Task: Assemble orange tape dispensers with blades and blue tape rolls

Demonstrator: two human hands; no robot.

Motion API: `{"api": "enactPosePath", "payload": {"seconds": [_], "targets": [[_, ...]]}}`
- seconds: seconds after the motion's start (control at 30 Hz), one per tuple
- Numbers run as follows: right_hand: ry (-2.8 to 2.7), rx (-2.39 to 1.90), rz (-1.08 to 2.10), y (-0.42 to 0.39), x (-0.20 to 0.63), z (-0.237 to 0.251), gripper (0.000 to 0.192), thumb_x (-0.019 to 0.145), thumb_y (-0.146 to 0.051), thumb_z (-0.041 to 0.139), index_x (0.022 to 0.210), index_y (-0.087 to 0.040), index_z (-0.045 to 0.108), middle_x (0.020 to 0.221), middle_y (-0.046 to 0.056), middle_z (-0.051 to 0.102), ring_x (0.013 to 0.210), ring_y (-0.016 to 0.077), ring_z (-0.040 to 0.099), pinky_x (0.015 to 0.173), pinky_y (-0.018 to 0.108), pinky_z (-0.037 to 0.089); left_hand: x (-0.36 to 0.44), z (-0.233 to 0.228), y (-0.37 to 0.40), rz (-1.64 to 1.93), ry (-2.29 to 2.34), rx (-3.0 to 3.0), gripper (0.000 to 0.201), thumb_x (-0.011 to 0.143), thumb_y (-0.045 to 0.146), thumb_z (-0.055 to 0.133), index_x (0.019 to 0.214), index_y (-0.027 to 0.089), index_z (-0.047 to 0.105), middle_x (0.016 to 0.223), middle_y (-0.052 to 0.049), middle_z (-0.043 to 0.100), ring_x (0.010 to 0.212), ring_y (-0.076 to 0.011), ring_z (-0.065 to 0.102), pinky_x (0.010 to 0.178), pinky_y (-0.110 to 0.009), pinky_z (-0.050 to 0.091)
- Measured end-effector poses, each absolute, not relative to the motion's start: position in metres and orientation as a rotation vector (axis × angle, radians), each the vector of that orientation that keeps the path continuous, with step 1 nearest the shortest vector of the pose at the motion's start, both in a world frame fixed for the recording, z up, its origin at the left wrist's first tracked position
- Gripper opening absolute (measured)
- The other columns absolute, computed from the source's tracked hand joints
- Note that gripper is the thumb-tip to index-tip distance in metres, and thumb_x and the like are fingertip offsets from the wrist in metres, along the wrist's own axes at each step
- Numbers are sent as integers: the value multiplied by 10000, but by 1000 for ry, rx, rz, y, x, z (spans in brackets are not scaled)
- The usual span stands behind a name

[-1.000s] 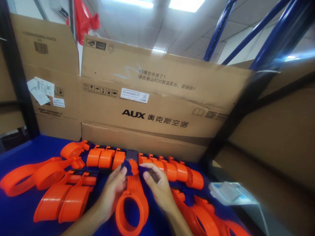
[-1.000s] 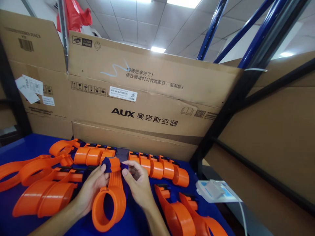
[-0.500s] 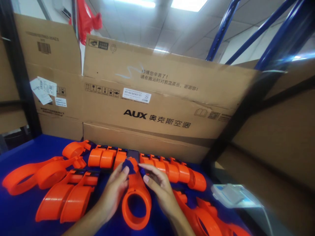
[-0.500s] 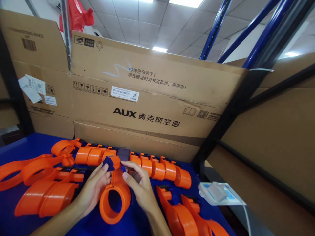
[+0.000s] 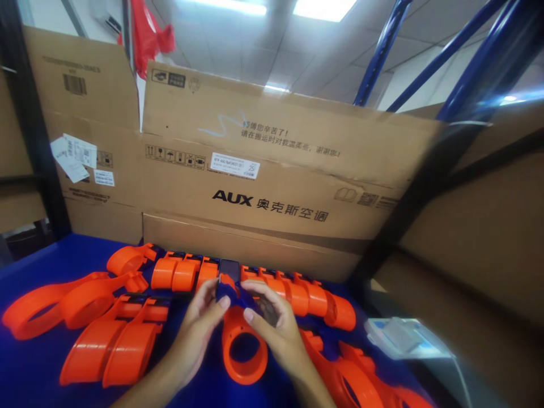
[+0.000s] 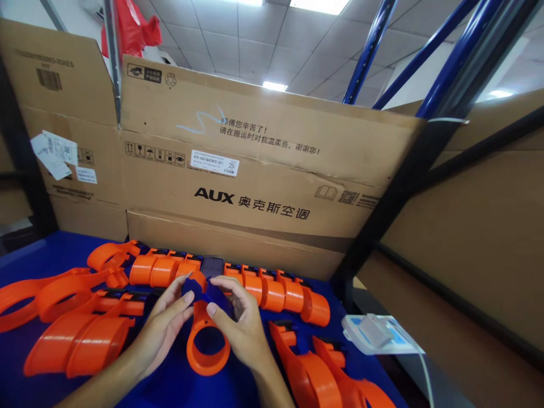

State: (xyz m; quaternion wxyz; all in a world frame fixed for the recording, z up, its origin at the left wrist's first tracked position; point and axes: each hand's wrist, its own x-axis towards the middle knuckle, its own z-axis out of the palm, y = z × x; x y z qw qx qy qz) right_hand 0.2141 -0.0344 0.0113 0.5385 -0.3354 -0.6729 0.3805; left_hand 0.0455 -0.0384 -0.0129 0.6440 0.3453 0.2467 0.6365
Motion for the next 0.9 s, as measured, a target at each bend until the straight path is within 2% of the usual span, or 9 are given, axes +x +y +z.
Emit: {"api": "enactPosePath", "payload": {"seconds": [0.43, 0.67, 0.9], "targets": [[-1666, -850, 863, -30, 215, 10, 363, 875, -359, 713, 1221, -262, 658, 1246, 91, 690, 1194, 280, 623, 1079, 463, 454, 45, -9, -38, 1471, 594, 759, 382, 759, 310, 821, 1117, 256, 700, 1255, -51, 670, 1144, -243, 614, 960, -332, 495], [-1697, -897, 776, -30, 216, 8, 493, 898, -372, 686, 1364, -270, 559, 1394, 95, 608, 1309, 282, 547, 1127, 480, 403, 41, -14, -35, 1488, 632, 795, 477, 756, 309, 821, 1207, 260, 673, 1278, -66, 667, 1272, -280, 548, 1052, -372, 440], [-1822, -1011, 467, -32, 219, 8, 479, 860, -384, 713, 1301, -236, 598, 1251, 106, 692, 1148, 300, 652, 1011, 459, 506, 36, -26, -31, 1497, 620, 790, 580, 746, 280, 819, 1297, 288, 637, 1494, -67, 528, 1443, -317, 368, 1175, -431, 315]]}}
